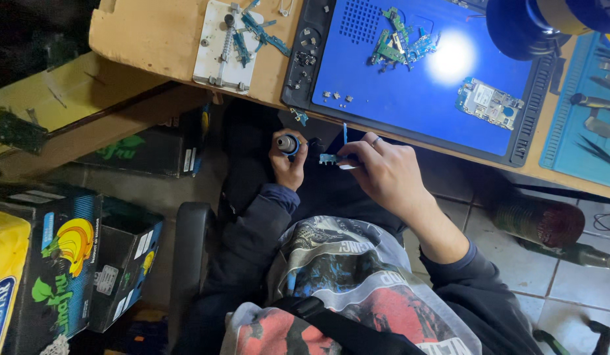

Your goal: The person uses a hot air gun and tweezers to remove small components from a circuit board. They heat specific areas and carefully lift components off the board, placing them on the work mat.

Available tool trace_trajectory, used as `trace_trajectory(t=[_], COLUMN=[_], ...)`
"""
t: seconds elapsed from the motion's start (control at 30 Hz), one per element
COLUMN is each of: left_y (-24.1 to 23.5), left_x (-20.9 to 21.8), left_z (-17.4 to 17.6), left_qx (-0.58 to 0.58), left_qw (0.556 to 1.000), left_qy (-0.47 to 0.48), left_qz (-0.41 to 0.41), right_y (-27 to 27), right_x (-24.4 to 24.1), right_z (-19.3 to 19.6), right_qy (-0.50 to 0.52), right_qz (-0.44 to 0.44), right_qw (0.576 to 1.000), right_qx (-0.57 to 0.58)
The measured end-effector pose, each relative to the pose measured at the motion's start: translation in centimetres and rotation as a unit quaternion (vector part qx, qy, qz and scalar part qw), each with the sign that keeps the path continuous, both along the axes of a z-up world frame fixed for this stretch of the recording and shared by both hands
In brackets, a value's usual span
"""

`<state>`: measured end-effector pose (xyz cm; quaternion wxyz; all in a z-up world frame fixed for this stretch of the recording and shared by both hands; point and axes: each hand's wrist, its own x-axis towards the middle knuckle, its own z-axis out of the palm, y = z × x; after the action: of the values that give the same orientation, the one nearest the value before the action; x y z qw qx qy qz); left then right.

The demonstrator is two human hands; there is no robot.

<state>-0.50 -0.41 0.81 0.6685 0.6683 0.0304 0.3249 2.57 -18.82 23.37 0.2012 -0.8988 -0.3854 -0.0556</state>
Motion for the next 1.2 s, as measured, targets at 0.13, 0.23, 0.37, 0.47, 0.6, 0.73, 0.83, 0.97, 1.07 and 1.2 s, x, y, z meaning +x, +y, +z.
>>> trace_trajectory(t=[0.13,0.23,0.37,0.47,0.6,0.73,0.83,0.97,1.07,1.2], left_y=[0.0,0.0,0.1,-0.1,-0.3,-0.2,-0.2,-0.2,-0.3,-0.3], left_x=[0.0,0.1,-0.1,-0.1,-0.2,-0.1,0.0,-0.1,-0.2,-0.3], left_z=[0.2,0.3,0.1,-0.4,-1.0,-1.4,-0.8,-1.5,-2.0,-0.8], left_qx=[-0.016,-0.006,0.009,0.009,0.009,0.024,0.025,0.026,0.025,0.045], left_qw=[1.000,1.000,1.000,1.000,0.999,0.999,0.999,0.999,0.998,0.994], left_qy=[-0.006,-0.006,0.004,0.010,0.014,0.018,0.013,0.019,0.043,0.067], left_qz=[-0.006,0.001,-0.008,-0.018,-0.029,-0.024,-0.034,-0.036,-0.040,-0.071], right_y=[-0.3,-0.4,-0.8,-0.8,-0.8,-1.1,-1.6,-2.0,-2.0,-1.5], right_x=[0.6,1.2,2.4,2.9,2.8,3.1,3.3,3.4,3.5,3.5], right_z=[-0.9,-0.8,-1.6,-2.2,-2.7,-2.5,-3.2,-3.5,-3.4,-3.4], right_qy=[-0.021,-0.056,-0.094,-0.118,-0.159,-0.253,-0.287,-0.310,-0.313,-0.303], right_qz=[-0.007,-0.018,-0.021,-0.039,-0.031,0.041,0.054,0.056,0.053,0.044], right_qw=[1.000,0.998,0.995,0.992,0.987,0.967,0.956,0.949,0.948,0.950], right_qx=[-0.014,-0.025,-0.029,-0.021,-0.009,0.003,0.021,0.033,0.028,0.065])
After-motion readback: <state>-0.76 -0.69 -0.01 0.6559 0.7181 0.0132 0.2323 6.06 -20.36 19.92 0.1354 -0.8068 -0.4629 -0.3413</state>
